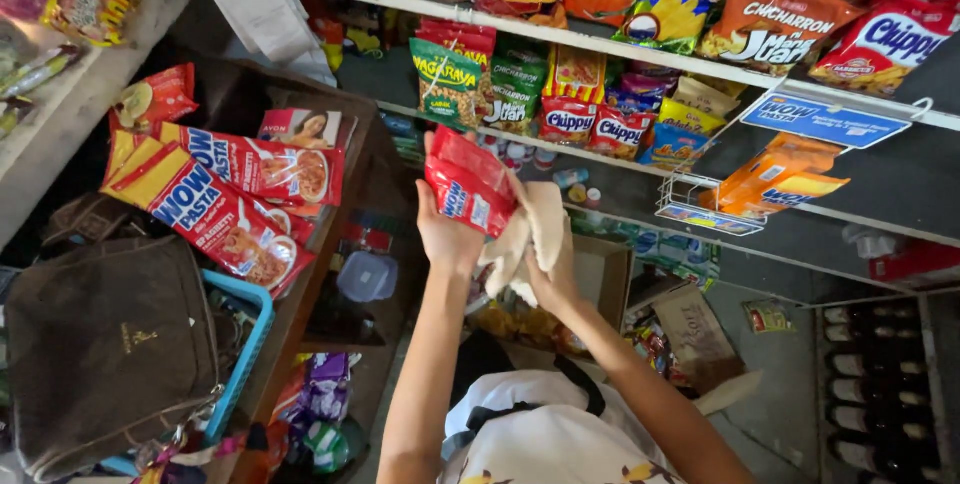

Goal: Wiping down and organizing instant noodle and pasta packets on store shelves.

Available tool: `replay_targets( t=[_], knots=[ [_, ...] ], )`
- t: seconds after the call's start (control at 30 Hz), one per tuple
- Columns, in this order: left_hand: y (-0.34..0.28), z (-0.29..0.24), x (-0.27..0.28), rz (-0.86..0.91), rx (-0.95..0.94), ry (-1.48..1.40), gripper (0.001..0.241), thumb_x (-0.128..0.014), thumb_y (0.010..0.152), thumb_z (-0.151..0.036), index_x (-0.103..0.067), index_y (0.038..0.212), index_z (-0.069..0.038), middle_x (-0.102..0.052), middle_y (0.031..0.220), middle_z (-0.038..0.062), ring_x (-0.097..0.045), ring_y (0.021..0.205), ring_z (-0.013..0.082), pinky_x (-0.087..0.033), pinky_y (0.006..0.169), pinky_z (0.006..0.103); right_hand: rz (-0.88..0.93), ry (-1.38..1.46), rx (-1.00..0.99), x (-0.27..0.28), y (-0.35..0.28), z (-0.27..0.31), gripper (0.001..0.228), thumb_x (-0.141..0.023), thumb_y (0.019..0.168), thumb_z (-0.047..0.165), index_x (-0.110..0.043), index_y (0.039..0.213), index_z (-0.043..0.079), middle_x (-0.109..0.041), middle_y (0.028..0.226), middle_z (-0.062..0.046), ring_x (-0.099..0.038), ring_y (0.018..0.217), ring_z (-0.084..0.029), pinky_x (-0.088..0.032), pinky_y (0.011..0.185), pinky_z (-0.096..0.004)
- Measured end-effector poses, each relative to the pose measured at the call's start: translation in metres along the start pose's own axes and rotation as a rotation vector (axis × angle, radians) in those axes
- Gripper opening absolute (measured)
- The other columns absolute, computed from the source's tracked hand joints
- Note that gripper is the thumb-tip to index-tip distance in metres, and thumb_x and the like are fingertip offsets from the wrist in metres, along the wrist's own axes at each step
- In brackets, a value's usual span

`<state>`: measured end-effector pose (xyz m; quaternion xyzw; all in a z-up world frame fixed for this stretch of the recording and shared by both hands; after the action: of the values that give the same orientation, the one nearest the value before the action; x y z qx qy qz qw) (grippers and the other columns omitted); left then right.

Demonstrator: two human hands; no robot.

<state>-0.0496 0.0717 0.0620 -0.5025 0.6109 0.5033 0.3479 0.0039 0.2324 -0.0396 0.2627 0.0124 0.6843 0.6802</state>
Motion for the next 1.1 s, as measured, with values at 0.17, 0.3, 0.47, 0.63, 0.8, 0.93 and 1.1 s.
replay_targets(
  t=[0.17, 0.3, 0.47, 0.63, 0.8, 0.93, 1.1],
  knots=[
    [-0.025, 0.056, 0.041, -0.150, 0.345, -0.166, 0.072, -0.025, 0.110, -0.059, -0.032, 0.163, -0.010, -0.037, 0.165, 0.011, -0.037, 0.150, 0.0322, -0.025, 0.125, 0.0479, -0.041, -0.018, -0.124, -0.015, 0.038, 0.057, 0.070, -0.059, 0.102, 0.022, -0.025, 0.159, 0.000, -0.038, 0.159, -0.028, -0.042, 0.148, -0.040, -0.033, 0.124, -0.045],
    [-0.015, 0.029, 0.012, -0.089, 0.269, 0.032, 0.071, -0.027, 0.109, -0.058, -0.032, 0.162, -0.011, -0.037, 0.166, 0.011, -0.035, 0.152, 0.0320, -0.024, 0.128, 0.0480, -0.027, 0.077, -0.081, -0.019, 0.048, 0.056, 0.077, -0.062, 0.097, 0.020, -0.022, 0.160, -0.002, -0.036, 0.160, -0.027, -0.037, 0.151, -0.040, -0.031, 0.124, -0.047],
    [-0.002, -0.018, -0.027, -0.090, 0.171, -0.130, 0.063, -0.024, 0.111, -0.050, -0.031, 0.164, -0.016, -0.037, 0.166, 0.012, -0.036, 0.153, 0.0317, -0.024, 0.129, 0.0479, -0.010, -0.182, 0.014, 0.002, 0.043, 0.039, 0.081, -0.075, 0.090, 0.026, -0.032, 0.154, 0.002, -0.043, 0.152, -0.027, -0.040, 0.146, -0.039, -0.025, 0.127, -0.053],
    [0.003, -0.044, -0.026, -0.041, 0.083, -0.191, 0.056, -0.020, 0.113, -0.045, -0.029, 0.165, -0.026, -0.036, 0.167, 0.013, -0.036, 0.151, 0.0378, -0.024, 0.128, 0.0546, 0.127, -0.161, -0.058, 0.016, 0.031, 0.008, 0.076, -0.073, 0.086, 0.023, -0.039, 0.152, 0.006, -0.050, 0.150, -0.021, -0.043, 0.143, -0.037, -0.029, 0.120, -0.051],
    [0.002, -0.039, -0.023, -0.082, 0.108, -0.267, 0.056, -0.018, 0.113, -0.045, -0.030, 0.165, -0.027, -0.034, 0.167, 0.013, -0.035, 0.149, 0.0449, -0.024, 0.126, 0.0588, -0.033, -0.069, -0.118, 0.044, 0.035, -0.004, 0.058, -0.070, 0.090, 0.024, -0.045, 0.138, 0.003, -0.055, 0.134, -0.018, -0.051, 0.126, -0.032, -0.040, 0.107, -0.045],
    [-0.003, -0.038, -0.015, -0.079, 0.123, -0.383, 0.056, -0.017, 0.114, -0.044, -0.029, 0.166, -0.026, -0.032, 0.168, 0.016, -0.036, 0.149, 0.0443, -0.024, 0.126, 0.0590, -0.148, 0.013, -0.158, 0.072, 0.055, -0.009, 0.044, -0.068, 0.094, 0.025, -0.050, 0.127, 0.002, -0.059, 0.122, -0.016, -0.058, 0.112, -0.027, -0.048, 0.097, -0.040],
    [-0.011, -0.046, -0.006, -0.118, 0.085, -0.343, 0.057, -0.017, 0.114, -0.046, -0.030, 0.165, -0.026, -0.032, 0.168, 0.015, -0.036, 0.149, 0.0428, -0.025, 0.126, 0.0574, -0.281, 0.115, -0.205, 0.103, 0.071, 0.000, 0.032, -0.065, 0.099, 0.026, -0.056, 0.114, -0.001, -0.064, 0.107, -0.013, -0.066, 0.094, -0.022, -0.059, 0.085, -0.035]
  ],
)
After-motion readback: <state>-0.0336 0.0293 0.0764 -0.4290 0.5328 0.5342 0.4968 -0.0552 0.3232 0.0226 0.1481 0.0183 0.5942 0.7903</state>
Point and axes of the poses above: each hand's wrist, its own y-axis towards the middle knuckle, its own x-axis out of the back of the hand, z = x × y, the point moved 6 cm from there along y, towards the middle knuckle
